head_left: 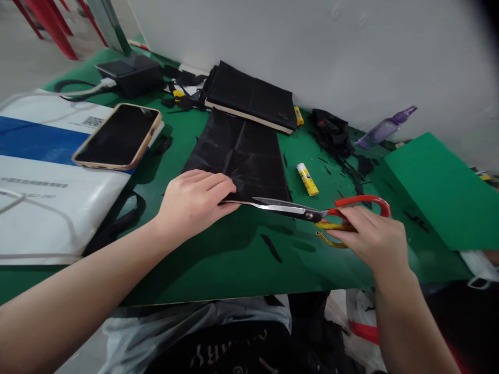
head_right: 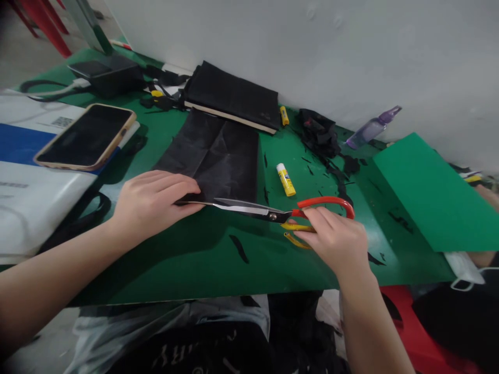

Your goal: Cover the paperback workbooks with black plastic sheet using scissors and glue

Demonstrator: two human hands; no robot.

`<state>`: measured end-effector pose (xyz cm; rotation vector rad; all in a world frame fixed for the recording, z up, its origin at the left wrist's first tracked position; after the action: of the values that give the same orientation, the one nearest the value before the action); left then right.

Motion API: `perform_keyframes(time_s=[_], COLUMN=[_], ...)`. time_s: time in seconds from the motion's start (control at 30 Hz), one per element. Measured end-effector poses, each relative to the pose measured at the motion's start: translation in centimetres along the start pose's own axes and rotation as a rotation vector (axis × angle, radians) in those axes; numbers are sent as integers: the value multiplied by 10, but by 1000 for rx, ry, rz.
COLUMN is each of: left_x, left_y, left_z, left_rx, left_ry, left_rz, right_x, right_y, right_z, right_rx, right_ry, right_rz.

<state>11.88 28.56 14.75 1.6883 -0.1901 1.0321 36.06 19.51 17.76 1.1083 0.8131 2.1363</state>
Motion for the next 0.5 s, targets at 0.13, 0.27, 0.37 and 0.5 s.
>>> perform_keyframes(time_s=[0.13, 0.27, 0.37, 0.5], left_x=[0, -1, -1, -1], left_y=[0, 0, 1, 1], left_z=[0, -1, -1, 0], left_rx=[-5, -8, -10, -4], left_ry=[0, 5, 4, 2], left_rz=[5, -2, -2, 5], right_x=[-1, -1, -1, -2], right_y=[-1, -2, -3, -5], right_z=[1, 1, 1, 1], right_rx=[5, 6, -1, -1], right_ry=[-5, -1, 6, 18], right_rz=[16, 20, 25, 22])
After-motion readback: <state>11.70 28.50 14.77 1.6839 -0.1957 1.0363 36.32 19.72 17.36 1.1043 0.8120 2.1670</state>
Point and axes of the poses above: each hand's wrist, its own x-axis towards the middle knuckle, its own y-axis out of the back of the hand, z = x × y, the point moved 8 cm from there along x, towards the middle knuckle, and after that the axes turned 4 degrees about -y, right-handed, at the moved point
